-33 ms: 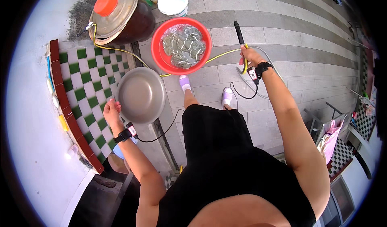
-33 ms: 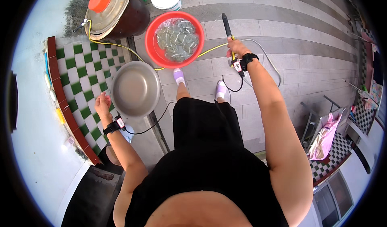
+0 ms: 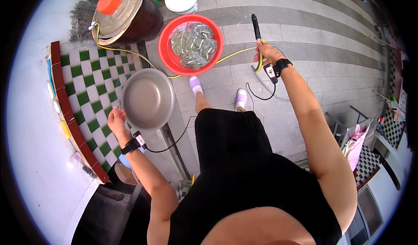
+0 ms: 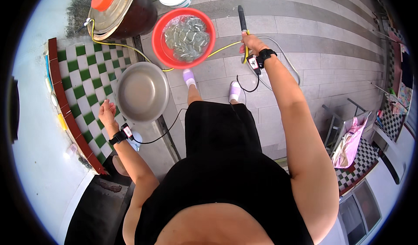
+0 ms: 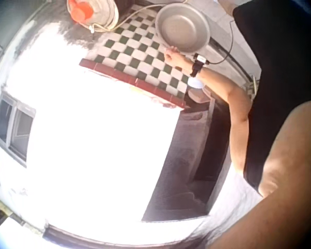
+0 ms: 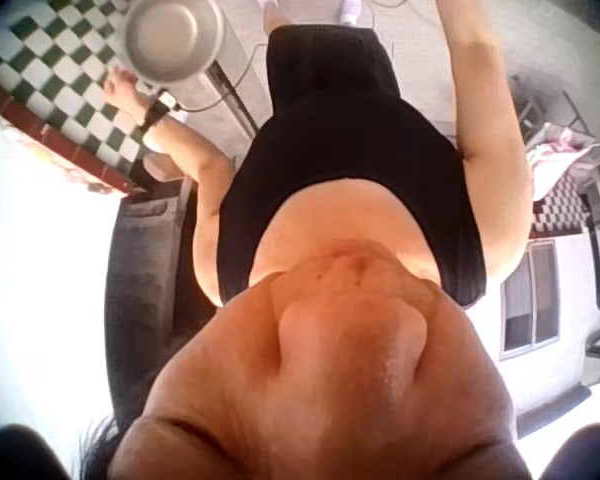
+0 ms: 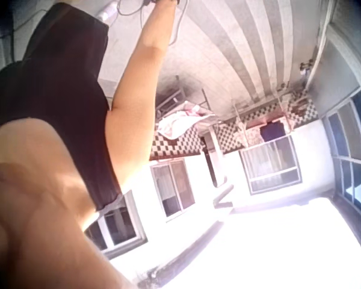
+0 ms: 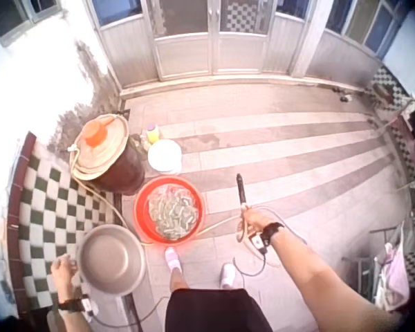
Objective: The person cleans a small pink tent by spraying water with a hose and wiping the fabric with a cloth before folding it on a table.
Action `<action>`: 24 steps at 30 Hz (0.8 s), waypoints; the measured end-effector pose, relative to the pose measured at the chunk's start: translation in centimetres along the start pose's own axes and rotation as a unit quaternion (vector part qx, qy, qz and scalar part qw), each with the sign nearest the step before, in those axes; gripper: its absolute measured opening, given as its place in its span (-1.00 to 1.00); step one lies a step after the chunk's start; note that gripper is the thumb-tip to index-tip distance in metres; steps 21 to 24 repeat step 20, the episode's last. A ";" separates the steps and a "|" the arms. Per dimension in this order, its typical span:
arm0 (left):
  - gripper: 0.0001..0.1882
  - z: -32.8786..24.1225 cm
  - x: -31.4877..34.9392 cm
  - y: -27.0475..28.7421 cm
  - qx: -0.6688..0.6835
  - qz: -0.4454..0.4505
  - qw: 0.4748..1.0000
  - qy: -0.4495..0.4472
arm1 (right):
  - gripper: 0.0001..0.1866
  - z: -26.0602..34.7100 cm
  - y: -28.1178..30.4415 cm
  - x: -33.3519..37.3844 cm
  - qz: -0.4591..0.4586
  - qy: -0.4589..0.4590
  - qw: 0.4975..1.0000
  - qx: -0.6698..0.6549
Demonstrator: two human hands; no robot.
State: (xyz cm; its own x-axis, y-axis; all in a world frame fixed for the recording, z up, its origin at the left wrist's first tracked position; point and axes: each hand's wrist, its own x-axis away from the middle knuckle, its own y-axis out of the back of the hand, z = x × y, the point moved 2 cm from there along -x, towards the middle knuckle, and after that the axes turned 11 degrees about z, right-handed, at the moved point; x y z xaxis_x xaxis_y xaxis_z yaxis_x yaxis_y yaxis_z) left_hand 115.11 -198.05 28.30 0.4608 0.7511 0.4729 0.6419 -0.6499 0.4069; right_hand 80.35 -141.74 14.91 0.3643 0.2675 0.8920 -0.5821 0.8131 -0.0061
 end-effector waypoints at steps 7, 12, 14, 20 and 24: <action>-0.78 0.1 12.6 -9.4 0.030 0.079 0.994 -0.069 | -0.68 -0.1 8.1 14.2 0.024 0.101 0.983 -0.149; -0.77 0.0 18.1 -20.6 0.033 0.257 0.956 -0.134 | -0.70 -1.9 9.3 23.9 0.035 0.190 0.970 -0.151; -0.77 1.4 20.4 -24.5 0.016 0.313 0.939 -0.140 | -0.69 -2.5 8.3 27.6 0.042 0.222 0.965 -0.135; -0.73 4.4 30.3 -29.7 -0.024 0.467 0.868 -0.166 | -0.79 -5.4 4.4 35.6 0.049 0.285 0.949 -0.122; -0.73 4.4 30.3 -29.7 -0.024 0.467 0.868 -0.166 | -0.79 -5.4 4.4 35.6 0.049 0.285 0.949 -0.122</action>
